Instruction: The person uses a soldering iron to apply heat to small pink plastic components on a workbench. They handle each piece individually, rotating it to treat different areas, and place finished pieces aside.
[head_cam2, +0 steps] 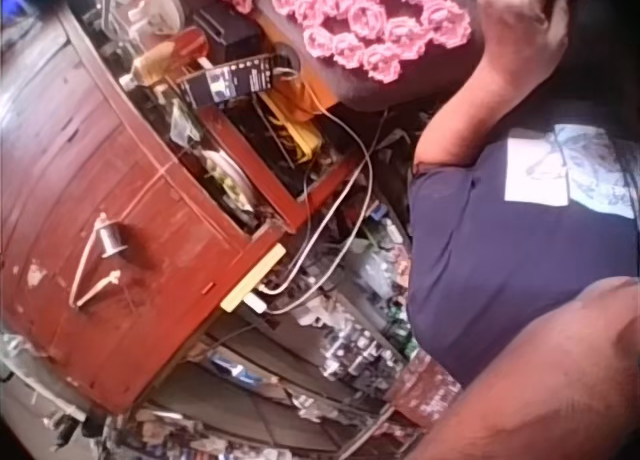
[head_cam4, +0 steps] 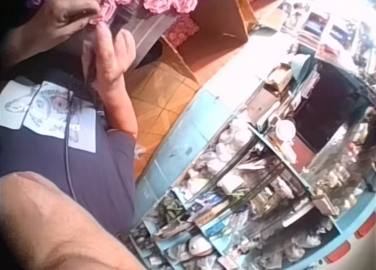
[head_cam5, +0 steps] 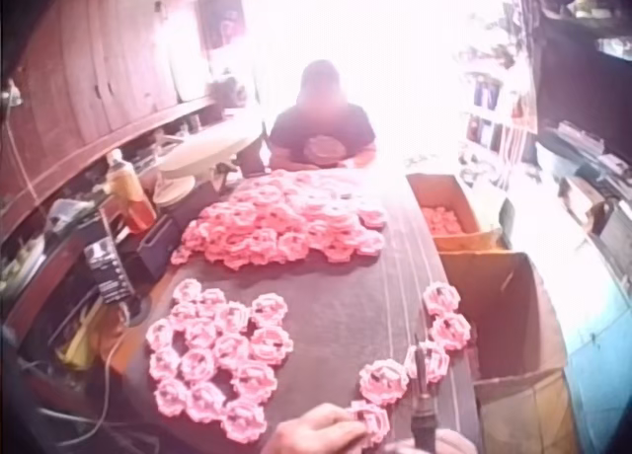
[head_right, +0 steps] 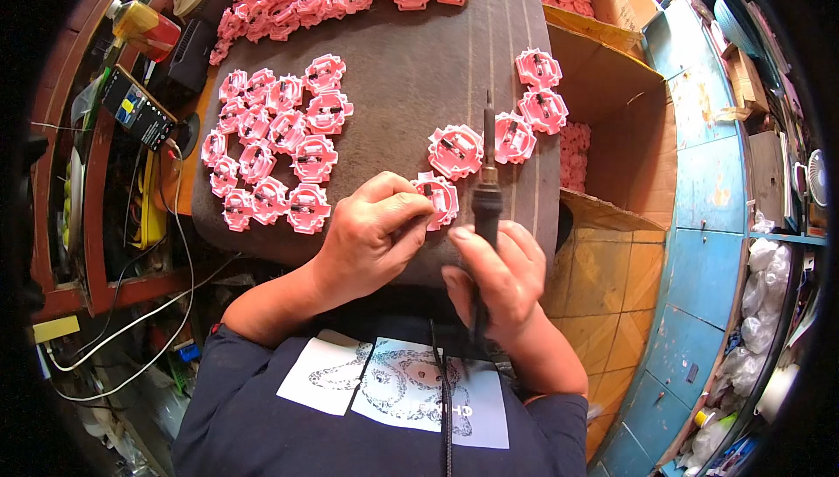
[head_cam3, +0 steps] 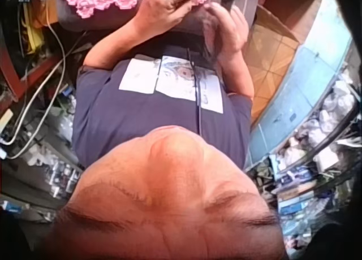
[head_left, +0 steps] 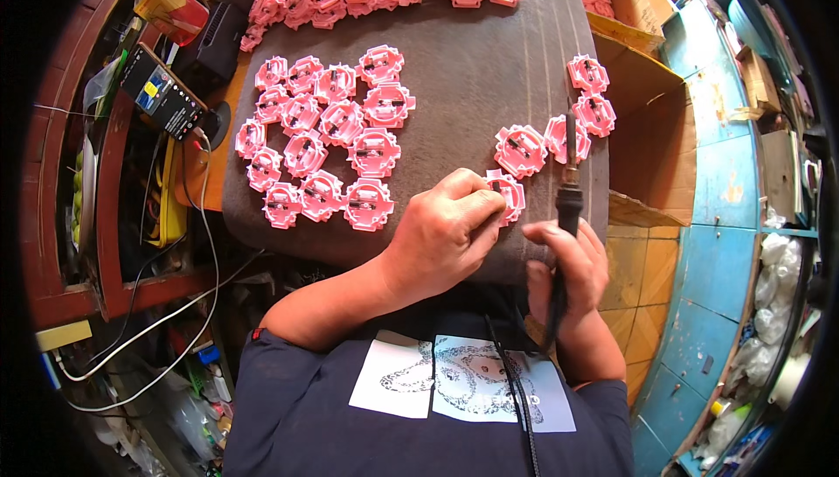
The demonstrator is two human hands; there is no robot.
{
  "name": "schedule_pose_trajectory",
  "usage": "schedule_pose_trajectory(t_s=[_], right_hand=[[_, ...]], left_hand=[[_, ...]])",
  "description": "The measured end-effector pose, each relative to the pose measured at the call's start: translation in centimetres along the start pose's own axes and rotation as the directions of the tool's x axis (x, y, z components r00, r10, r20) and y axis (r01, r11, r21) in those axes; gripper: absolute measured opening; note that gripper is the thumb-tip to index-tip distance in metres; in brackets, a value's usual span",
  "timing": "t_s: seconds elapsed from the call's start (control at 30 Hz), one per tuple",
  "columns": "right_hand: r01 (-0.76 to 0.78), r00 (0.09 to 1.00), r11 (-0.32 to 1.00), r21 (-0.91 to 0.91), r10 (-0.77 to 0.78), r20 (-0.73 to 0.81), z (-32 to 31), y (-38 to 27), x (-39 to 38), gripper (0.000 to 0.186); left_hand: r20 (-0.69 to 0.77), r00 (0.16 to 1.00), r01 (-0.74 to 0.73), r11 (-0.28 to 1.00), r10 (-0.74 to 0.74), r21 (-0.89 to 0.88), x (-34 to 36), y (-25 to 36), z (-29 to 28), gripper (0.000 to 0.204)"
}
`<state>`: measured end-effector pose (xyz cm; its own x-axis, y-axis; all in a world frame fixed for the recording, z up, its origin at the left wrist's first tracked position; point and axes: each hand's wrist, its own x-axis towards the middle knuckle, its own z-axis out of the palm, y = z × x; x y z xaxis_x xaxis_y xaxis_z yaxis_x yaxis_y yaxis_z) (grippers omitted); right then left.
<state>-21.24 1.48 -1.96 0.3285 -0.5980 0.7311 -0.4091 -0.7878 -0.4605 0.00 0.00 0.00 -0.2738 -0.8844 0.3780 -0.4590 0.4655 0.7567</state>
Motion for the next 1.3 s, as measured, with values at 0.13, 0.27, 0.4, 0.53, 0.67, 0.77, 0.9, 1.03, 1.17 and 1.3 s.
schedule_pose_trajectory(t_s=[0.13, 0.27, 0.4, 0.53, 0.67, 0.77, 0.9, 1.03, 1.17, 1.3], right_hand=[[-0.012, 0.998, 1.0, 0.017, 0.014, -0.064, -2.1, -0.5, -0.3, 0.076], [-0.061, 0.996, 0.997, 0.049, 0.064, -0.061, -3.9, -1.7, -0.9, 0.054], [-0.057, 0.997, 0.995, 0.076, 0.062, -0.055, -4.3, -2.2, -1.2, 0.026], [-0.062, 0.996, 0.994, 0.093, 0.067, -0.053, -4.3, -2.5, -1.4, 0.021], [-0.051, 0.998, 0.993, 0.104, 0.055, -0.039, -4.2, -2.5, -1.2, 0.022], [-0.046, 0.998, 0.994, 0.101, 0.05, -0.038, -4.0, -2.4, -1.3, 0.023], [-0.051, 0.998, 0.995, 0.089, 0.053, -0.026, -4.0, -2.5, -1.2, 0.023], [-0.048, 0.998, 0.996, 0.08, 0.051, -0.027, -4.0, -2.5, -1.3, 0.022], [-0.048, 0.998, 0.996, 0.071, 0.05, -0.023, -4.0, -2.5, -1.1, 0.022], [-0.05, 0.999, 0.997, 0.066, 0.051, -0.016, -4.0, -2.6, -1.1, 0.023]], left_hand=[[-0.004, 1.0, -0.019, 1.0, 0.019, 0.026, 0.0, 0.0, 0.2, 0.016], [-0.02, 1.0, -0.021, 0.999, 0.022, 0.037, 0.0, 0.0, 0.5, 0.014], [-0.021, 1.0, -0.019, 0.999, 0.02, 0.047, 0.1, 0.2, 0.5, 0.014], [-0.01, 1.0, -0.028, 0.998, 0.029, 0.06, 0.2, 0.2, 0.5, 0.016], [-0.006, 1.0, -0.016, 0.999, 0.016, 0.051, 0.2, 0.2, 0.4, 0.016], [-0.007, 1.0, -0.024, 0.999, 0.025, 0.042, 0.2, 0.1, 0.5, 0.015], [-0.011, 0.999, -0.044, 0.998, 0.044, 0.051, 0.2, 0.0, 0.5, 0.015], [-0.004, 0.999, -0.032, 0.998, 0.032, 0.047, 0.2, 0.1, 0.5, 0.016], [0.001, 1.0, -0.022, 0.998, 0.022, 0.051, 0.2, 0.2, 0.4, 0.016], [0.002, 1.0, -0.018, 0.999, 0.018, 0.041, 0.1, 0.1, 0.4, 0.015]])
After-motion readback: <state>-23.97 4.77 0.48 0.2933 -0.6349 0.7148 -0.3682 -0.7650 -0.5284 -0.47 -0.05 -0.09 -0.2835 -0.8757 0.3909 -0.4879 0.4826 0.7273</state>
